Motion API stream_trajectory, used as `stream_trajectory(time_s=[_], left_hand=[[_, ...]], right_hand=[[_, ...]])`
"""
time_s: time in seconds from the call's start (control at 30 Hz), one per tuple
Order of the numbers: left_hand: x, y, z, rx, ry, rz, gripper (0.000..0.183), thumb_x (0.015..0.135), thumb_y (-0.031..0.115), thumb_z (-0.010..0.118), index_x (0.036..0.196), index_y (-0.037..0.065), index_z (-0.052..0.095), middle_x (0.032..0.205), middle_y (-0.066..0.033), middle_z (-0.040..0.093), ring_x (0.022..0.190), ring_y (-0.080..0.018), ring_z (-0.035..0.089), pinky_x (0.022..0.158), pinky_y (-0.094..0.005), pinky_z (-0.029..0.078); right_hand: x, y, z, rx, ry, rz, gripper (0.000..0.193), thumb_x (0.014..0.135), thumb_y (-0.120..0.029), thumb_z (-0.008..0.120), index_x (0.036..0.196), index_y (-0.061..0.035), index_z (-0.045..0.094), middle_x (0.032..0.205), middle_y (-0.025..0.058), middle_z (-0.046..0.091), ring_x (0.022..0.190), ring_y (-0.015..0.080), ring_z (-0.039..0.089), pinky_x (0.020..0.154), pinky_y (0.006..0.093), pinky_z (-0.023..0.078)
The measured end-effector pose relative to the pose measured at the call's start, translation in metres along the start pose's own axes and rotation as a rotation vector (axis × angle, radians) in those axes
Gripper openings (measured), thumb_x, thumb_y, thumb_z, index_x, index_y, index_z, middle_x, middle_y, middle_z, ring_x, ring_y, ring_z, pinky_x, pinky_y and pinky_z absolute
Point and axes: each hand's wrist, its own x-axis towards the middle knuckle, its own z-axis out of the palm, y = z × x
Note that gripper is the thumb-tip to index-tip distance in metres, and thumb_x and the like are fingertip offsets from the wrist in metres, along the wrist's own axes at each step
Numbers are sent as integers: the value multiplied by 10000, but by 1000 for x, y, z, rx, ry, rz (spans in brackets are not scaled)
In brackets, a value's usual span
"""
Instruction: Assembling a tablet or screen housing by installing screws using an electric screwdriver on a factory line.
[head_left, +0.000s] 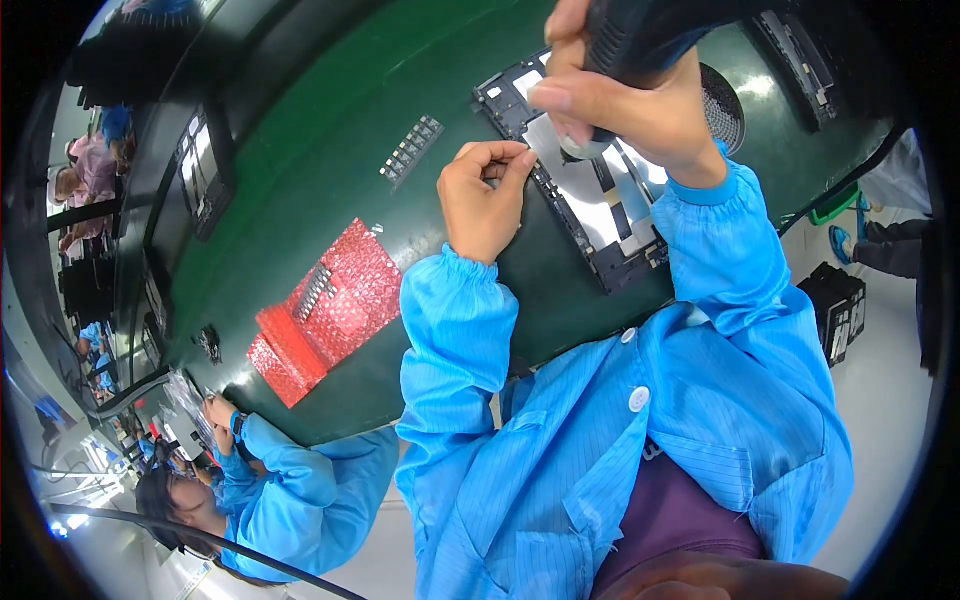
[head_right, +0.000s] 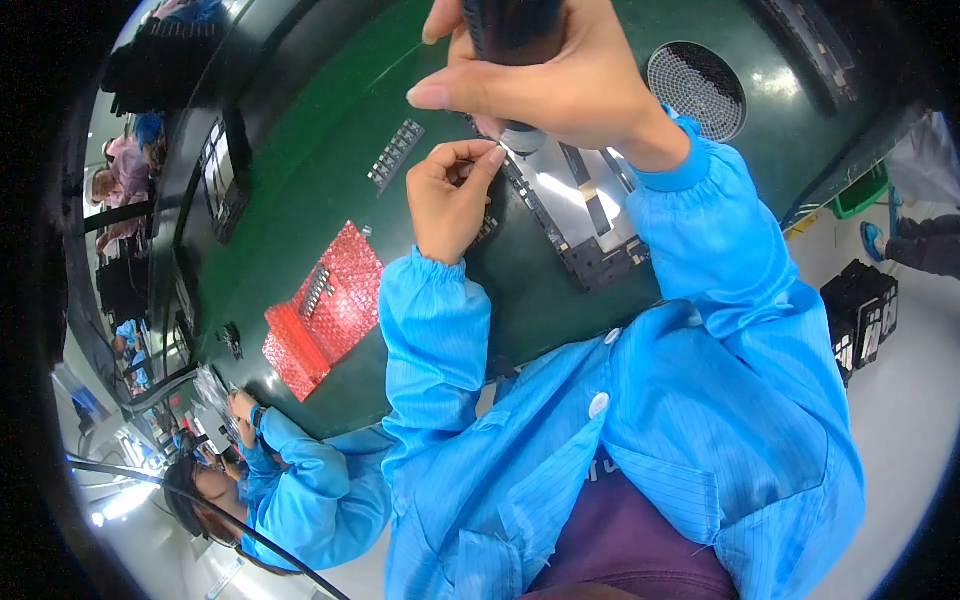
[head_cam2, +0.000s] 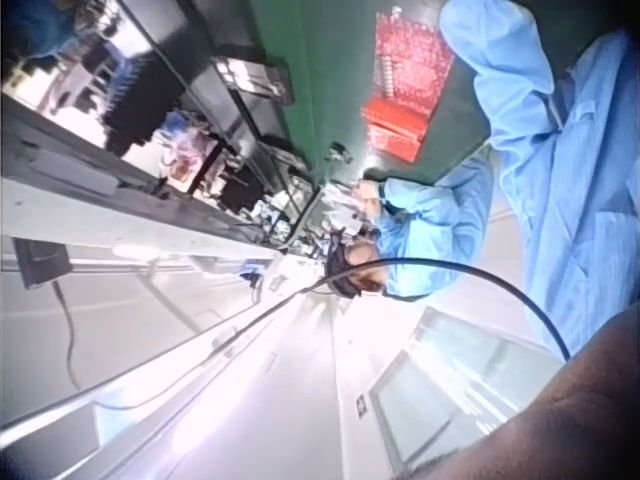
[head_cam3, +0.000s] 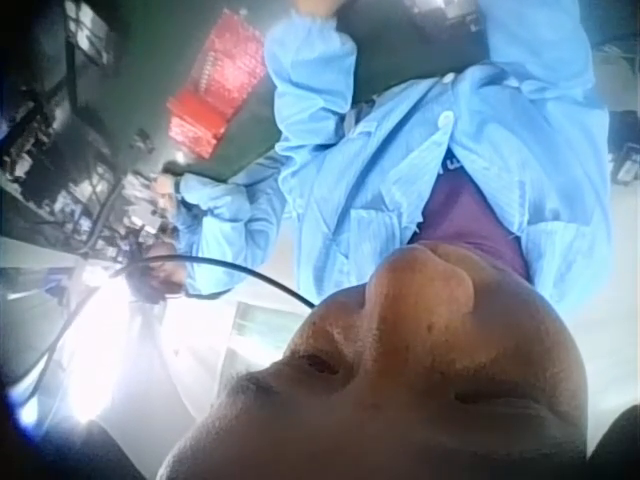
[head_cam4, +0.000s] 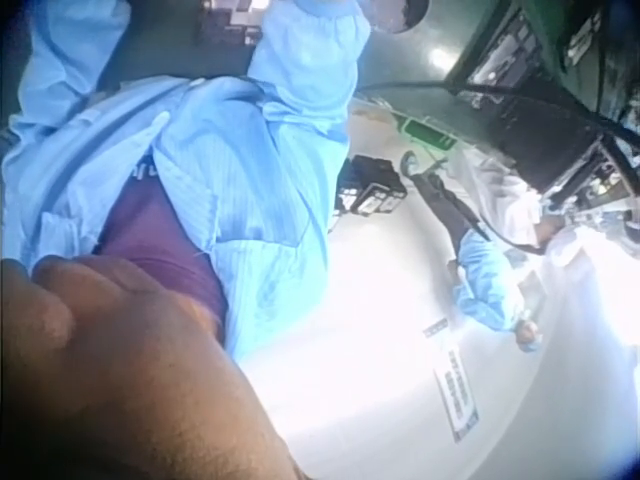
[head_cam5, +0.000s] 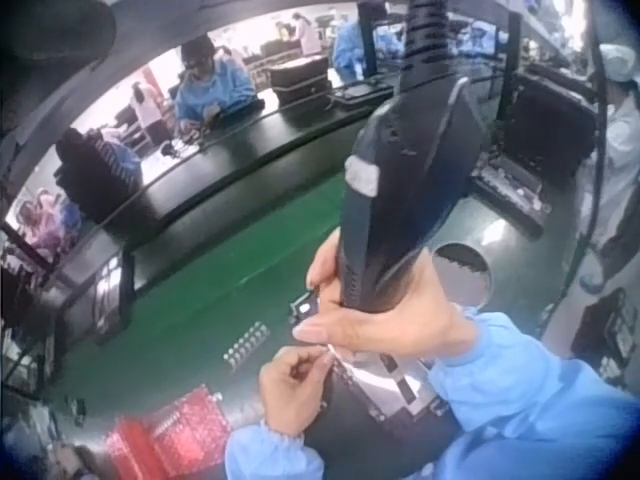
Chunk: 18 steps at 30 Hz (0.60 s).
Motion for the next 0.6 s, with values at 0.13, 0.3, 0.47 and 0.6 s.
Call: stream_trajectory(time_s=[0.13,0.3,0.47,0.6], left_hand=[[3,-2,2,-8,-4,9,109,735,36,710,814,-28,672,761,-71,625,647,-110,586,602,-234,474],[9,-2,2,-5,-27,59,113,724,32,713,804,-37,672,767,-75,632,651,-120,603,617,-250,485],[12,7,-2,-96,-97,-111,201,739,3,694,904,-63,600,763,-91,642,635,-138,627,524,-231,494],[22,8,-16,-166,-202,-304,259,758,-25,664,973,-57,523,748,-109,646,604,-163,644,436,-210,488]], right_hand=[[6,5,4,-251,-8,-42,340,708,24,749,951,23,510,672,37,564,594,62,534,539,202,408],[29,39,-7,-167,-419,-732,334,719,23,740,957,29,507,656,40,560,594,64,533,533,208,406],[27,46,-5,-227,-376,-745,332,703,-2,763,939,21,530,662,34,564,606,68,539,540,207,411],[6,29,17,-98,-58,-2,331,679,-57,796,907,11,566,679,12,575,626,60,536,562,212,417]])
